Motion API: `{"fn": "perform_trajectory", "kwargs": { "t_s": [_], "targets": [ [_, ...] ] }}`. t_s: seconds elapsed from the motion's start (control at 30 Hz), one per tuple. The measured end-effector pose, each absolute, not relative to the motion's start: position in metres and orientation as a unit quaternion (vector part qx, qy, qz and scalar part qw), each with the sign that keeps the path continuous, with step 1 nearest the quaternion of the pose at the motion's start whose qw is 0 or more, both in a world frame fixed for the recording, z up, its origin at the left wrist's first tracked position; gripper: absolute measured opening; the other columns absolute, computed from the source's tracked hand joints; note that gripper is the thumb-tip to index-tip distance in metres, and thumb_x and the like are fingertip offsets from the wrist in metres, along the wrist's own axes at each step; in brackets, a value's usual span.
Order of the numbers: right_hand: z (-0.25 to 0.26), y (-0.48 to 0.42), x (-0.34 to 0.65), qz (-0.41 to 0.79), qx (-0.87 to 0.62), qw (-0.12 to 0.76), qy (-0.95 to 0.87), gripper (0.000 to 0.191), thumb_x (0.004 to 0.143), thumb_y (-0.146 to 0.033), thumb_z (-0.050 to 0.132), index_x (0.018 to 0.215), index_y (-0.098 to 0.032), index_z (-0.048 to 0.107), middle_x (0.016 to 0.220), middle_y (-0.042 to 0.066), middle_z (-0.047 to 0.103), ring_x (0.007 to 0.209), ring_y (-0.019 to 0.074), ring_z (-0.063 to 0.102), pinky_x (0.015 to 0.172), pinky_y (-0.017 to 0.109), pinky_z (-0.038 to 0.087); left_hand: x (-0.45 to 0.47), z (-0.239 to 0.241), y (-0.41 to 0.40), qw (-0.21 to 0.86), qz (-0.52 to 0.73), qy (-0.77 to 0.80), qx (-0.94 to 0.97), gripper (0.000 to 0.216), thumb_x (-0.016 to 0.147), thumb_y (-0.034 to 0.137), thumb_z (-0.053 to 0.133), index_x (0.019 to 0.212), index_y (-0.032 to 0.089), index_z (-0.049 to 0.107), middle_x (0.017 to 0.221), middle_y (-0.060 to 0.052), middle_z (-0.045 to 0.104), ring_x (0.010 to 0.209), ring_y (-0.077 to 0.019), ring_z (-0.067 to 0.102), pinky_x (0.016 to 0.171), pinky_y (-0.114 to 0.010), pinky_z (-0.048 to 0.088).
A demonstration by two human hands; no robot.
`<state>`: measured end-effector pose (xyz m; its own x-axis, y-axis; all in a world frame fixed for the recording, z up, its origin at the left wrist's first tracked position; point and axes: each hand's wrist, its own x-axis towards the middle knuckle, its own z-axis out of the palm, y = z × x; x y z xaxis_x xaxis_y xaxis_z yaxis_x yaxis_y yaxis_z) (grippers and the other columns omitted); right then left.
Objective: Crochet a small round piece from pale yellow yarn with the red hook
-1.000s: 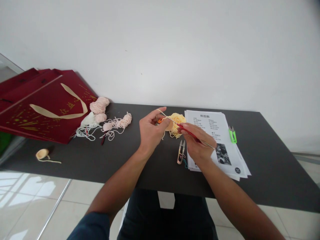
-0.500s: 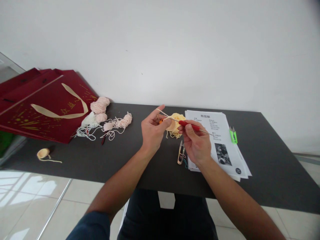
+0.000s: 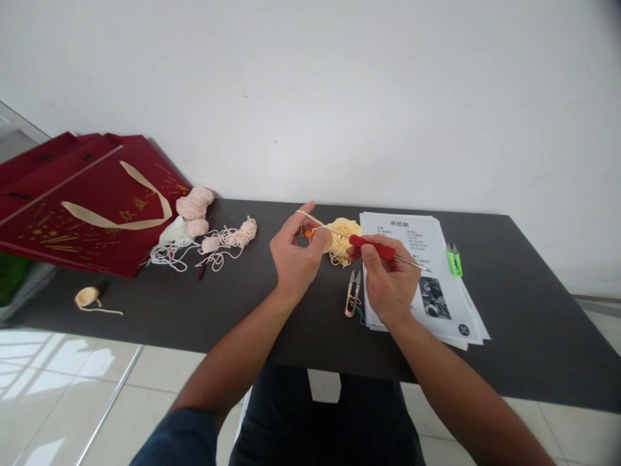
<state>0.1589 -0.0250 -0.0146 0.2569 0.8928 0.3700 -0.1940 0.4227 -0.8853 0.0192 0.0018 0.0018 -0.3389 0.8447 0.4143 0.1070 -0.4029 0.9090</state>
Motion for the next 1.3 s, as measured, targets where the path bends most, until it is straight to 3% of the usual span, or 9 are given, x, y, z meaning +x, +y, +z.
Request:
{"fn": "perform_trajectory", "kwargs": {
  "t_s": [0.1, 0.27, 0.7, 0.83, 1.0, 1.17, 1.3],
  "targets": [
    [-0.014, -0.023, 0.161, 0.387, -0.384, 0.696, -0.467, 0.014, 0.089, -0.033, 0.078, 0.098, -0.023, 0.074, 0.080, 0.001, 0.081, 0.068, 0.0169, 0.076, 0.064, 0.032, 0.063, 0.019, 0.001, 0.001, 0.224, 0.657, 0.485, 0.532, 0.019, 0.082, 0.012, 0.067, 0.093, 0.024, 0.077, 0.088, -0.002, 0.074, 0.085, -0.0159, 0.066, 0.086, -0.034, 0.056],
    [-0.012, -0.015, 0.168, 0.402, -0.395, 0.702, -0.436, 0.017, 0.091, -0.039, 0.076, 0.095, -0.023, 0.072, 0.084, 0.001, 0.081, 0.067, 0.0152, 0.075, 0.062, 0.030, 0.061, 0.017, 0.001, 0.002, 0.172, 0.607, 0.499, 0.593, 0.018, 0.081, 0.013, 0.068, 0.092, 0.023, 0.077, 0.097, -0.001, 0.077, 0.075, -0.0130, 0.063, 0.080, -0.030, 0.055],
    [-0.003, -0.002, 0.182, 0.480, -0.401, 0.668, -0.403, 0.029, 0.086, -0.048, 0.079, 0.085, -0.022, 0.066, 0.074, -0.001, 0.075, 0.057, 0.0112, 0.065, 0.051, 0.025, 0.052, 0.016, 0.000, 0.004, 0.189, 0.570, 0.475, 0.644, 0.011, 0.076, 0.011, 0.066, 0.077, 0.021, 0.070, 0.099, -0.003, 0.078, 0.072, -0.0124, 0.061, 0.077, -0.030, 0.052],
    [-0.001, 0.004, 0.193, 0.520, -0.397, 0.639, -0.404, 0.037, 0.084, -0.055, 0.079, 0.078, -0.022, 0.065, 0.069, -0.001, 0.073, 0.052, 0.0094, 0.061, 0.046, 0.023, 0.048, 0.016, -0.001, 0.004, 0.262, 0.570, 0.445, 0.639, 0.015, 0.074, 0.011, 0.066, 0.080, 0.021, 0.074, 0.092, -0.003, 0.077, 0.070, -0.0129, 0.060, 0.073, -0.030, 0.052],
    [-0.002, 0.008, 0.204, 0.556, -0.409, 0.606, -0.396, 0.042, 0.085, -0.061, 0.074, 0.075, -0.022, 0.064, 0.067, -0.001, 0.071, 0.050, 0.0088, 0.059, 0.042, 0.022, 0.042, 0.014, 0.000, 0.007, 0.397, 0.571, 0.398, 0.598, 0.036, 0.070, 0.011, 0.070, 0.104, 0.021, 0.079, 0.080, -0.001, 0.071, 0.070, -0.0137, 0.061, 0.070, -0.029, 0.050],
    [0.000, 0.005, 0.200, 0.607, -0.352, 0.606, -0.375, 0.028, 0.083, -0.046, 0.082, 0.081, -0.023, 0.067, 0.078, -0.002, 0.073, 0.062, 0.0092, 0.064, 0.051, 0.021, 0.052, 0.015, 0.003, 0.009, 0.487, 0.579, 0.363, 0.544, 0.042, 0.072, 0.014, 0.073, 0.113, 0.020, 0.076, 0.079, 0.001, 0.069, 0.069, -0.0110, 0.061, 0.066, -0.025, 0.051],
    [-0.002, -0.002, 0.186, 0.609, -0.325, 0.615, -0.381, 0.024, 0.083, -0.042, 0.083, 0.092, -0.024, 0.069, 0.084, -0.003, 0.074, 0.071, 0.0099, 0.069, 0.061, 0.021, 0.060, 0.018, 0.002, 0.009, 0.479, 0.602, 0.373, 0.517, 0.045, 0.070, 0.014, 0.075, 0.115, 0.020, 0.073, 0.081, 0.001, 0.068, 0.070, -0.0105, 0.061, 0.066, -0.024, 0.051]
  ]
}}
